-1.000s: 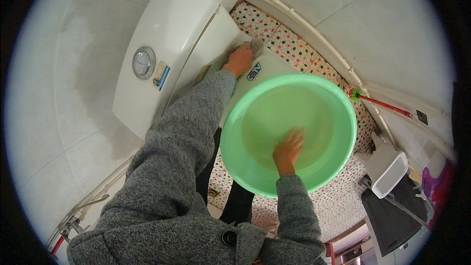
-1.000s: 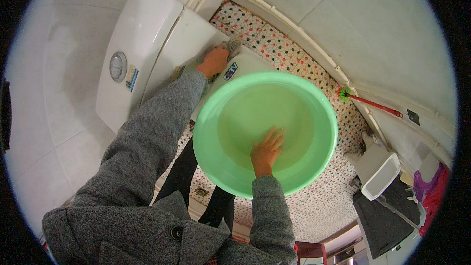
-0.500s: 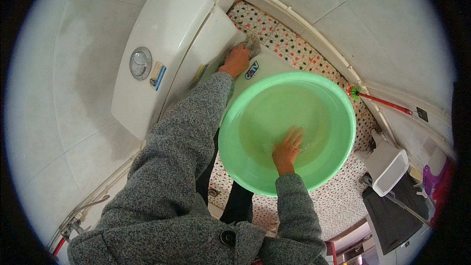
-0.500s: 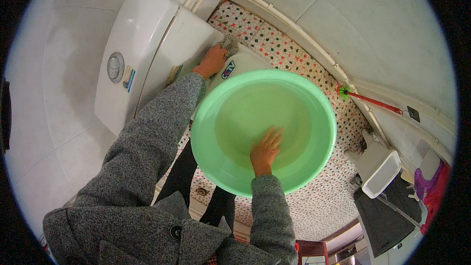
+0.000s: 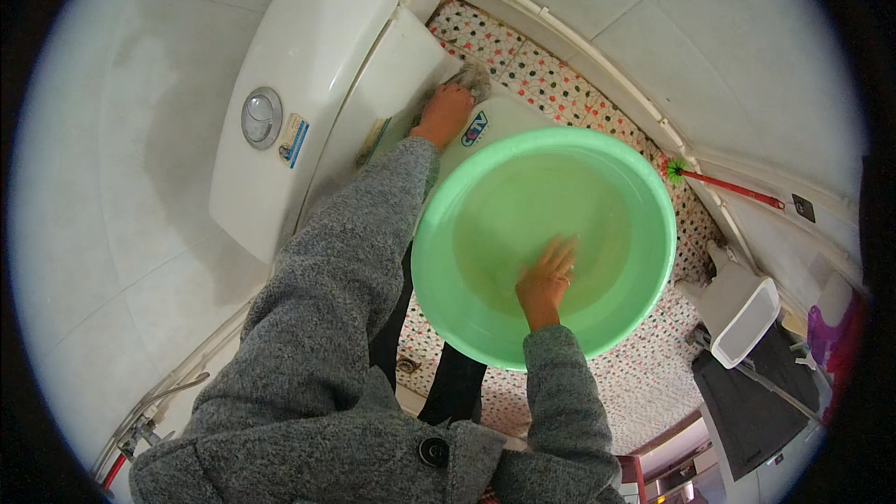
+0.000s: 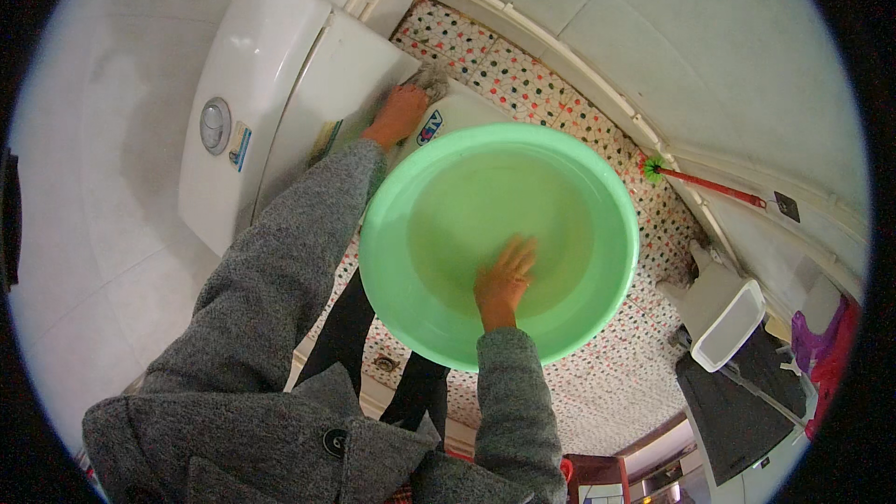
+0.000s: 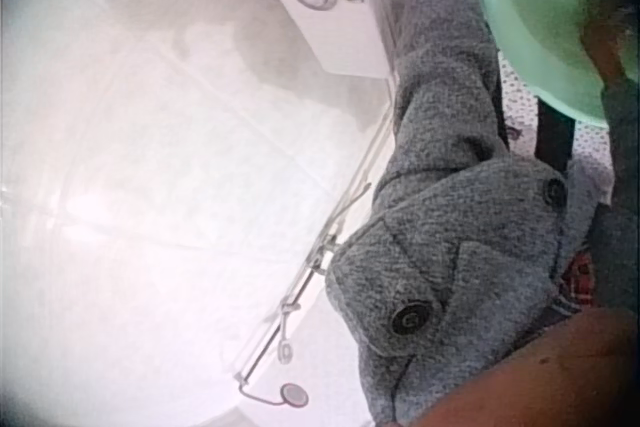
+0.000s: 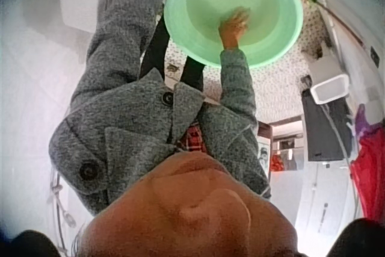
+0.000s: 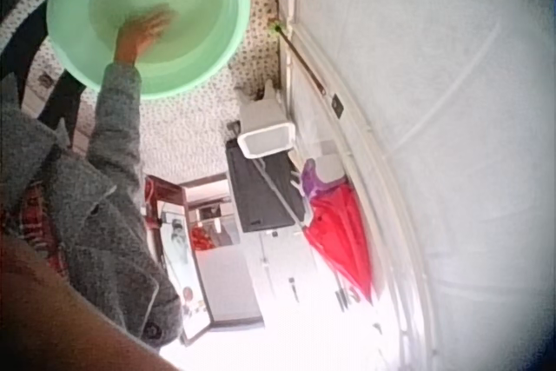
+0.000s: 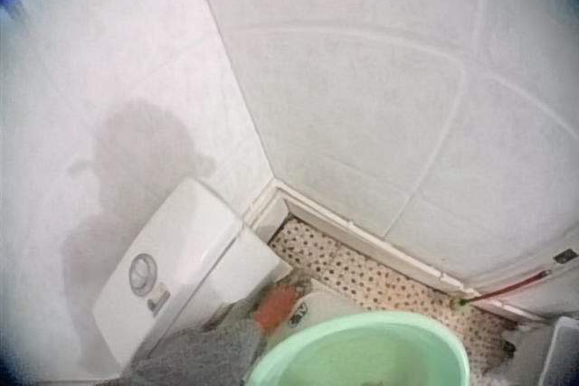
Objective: The person wipes the wall and pipes near a water heater with a cloth, then rinses the cloth in a green basin and wipes the toilet tank and lid. The person repeatedly dips the cloth into the basin and continues wiping surfaces.
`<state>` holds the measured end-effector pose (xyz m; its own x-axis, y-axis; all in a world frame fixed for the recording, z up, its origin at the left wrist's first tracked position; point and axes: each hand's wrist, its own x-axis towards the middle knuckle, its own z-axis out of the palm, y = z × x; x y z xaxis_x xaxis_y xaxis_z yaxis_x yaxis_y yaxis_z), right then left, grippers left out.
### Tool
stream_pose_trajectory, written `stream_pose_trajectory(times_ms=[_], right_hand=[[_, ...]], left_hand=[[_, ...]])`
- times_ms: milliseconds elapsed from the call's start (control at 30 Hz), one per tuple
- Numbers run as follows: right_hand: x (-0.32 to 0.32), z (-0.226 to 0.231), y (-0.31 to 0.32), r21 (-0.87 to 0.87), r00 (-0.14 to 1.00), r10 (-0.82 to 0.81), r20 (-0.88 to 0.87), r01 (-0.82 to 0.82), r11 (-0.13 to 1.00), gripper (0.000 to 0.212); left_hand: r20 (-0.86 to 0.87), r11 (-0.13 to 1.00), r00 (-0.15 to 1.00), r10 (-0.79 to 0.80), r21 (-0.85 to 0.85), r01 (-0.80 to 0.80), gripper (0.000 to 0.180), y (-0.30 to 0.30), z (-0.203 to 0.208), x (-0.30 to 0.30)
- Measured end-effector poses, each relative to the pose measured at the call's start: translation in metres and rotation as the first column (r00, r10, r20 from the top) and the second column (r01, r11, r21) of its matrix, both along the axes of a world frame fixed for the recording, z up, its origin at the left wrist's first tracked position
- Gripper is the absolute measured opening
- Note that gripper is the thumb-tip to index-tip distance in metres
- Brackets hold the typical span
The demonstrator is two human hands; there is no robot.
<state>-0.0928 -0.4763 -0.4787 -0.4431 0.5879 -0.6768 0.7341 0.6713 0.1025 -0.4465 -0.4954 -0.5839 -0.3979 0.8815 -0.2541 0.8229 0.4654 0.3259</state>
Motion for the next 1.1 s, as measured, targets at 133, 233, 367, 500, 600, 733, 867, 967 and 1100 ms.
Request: stream_pose_trajectory(times_ms=[133,233,367,500,600,733,867,967,1100], right_hand=[[-0.002,0.0,0.001,-0.042,0.999,-0.03,-0.02,0.029,0.999,0.095],[0.001,-0.004,0.001,-0.043,0.999,-0.051,0.003,0.051,0.998,0.095],[-0.003,-0.003,0.003,-0.074,0.997,-0.073,0.015,0.074,0.995,0.095],[0.0,-0.007,0.0,-0.011,0.998,-0.043,0.041,0.044,0.999,0.096],[0.0,-0.005,0.0,0.001,1.0,-0.028,0.012,0.028,1.0,0.096],[-0.001,0.0,0.0,-0.013,0.999,-0.025,0.031,0.025,1.0,0.094],[0.0,-0.002,0.0,-0.003,0.999,0.001,0.037,-0.001,1.0,0.093],[-0.008,0.005,0.003,-0.018,0.994,-0.016,0.104,0.018,1.0,0.093],[-0.006,0.001,0.002,-0.021,0.997,-0.033,0.063,0.035,0.999,0.095]], left_hand=[[0.106,0.902,0.899,0.425,0.034,-0.431,0.022,-0.027,-0.029,0.011],[0.119,0.81,0.803,0.584,-0.026,-0.585,0.022,-0.058,-0.013,0.046],[0.108,0.795,0.788,0.606,-0.045,-0.605,0.024,-0.145,0.014,0.082],[0.141,0.751,0.74,0.657,-0.042,-0.659,0.024,-0.158,0.024,0.096],[0.318,0.748,0.736,0.598,0.108,-0.655,0.032,-0.116,0.026,0.079],[0.308,0.804,0.871,0.382,0.354,-0.478,0.037,-0.038,0.017,0.038],[0.324,0.804,0.827,0.459,0.243,-0.542,0.036,-0.022,0.002,0.024],[0.295,0.771,0.774,0.56,0.157,-0.617,0.035,-0.059,0.008,0.052],[0.305,0.736,0.687,0.659,-0.075,-0.673,0.04,-0.127,0.026,0.089]])
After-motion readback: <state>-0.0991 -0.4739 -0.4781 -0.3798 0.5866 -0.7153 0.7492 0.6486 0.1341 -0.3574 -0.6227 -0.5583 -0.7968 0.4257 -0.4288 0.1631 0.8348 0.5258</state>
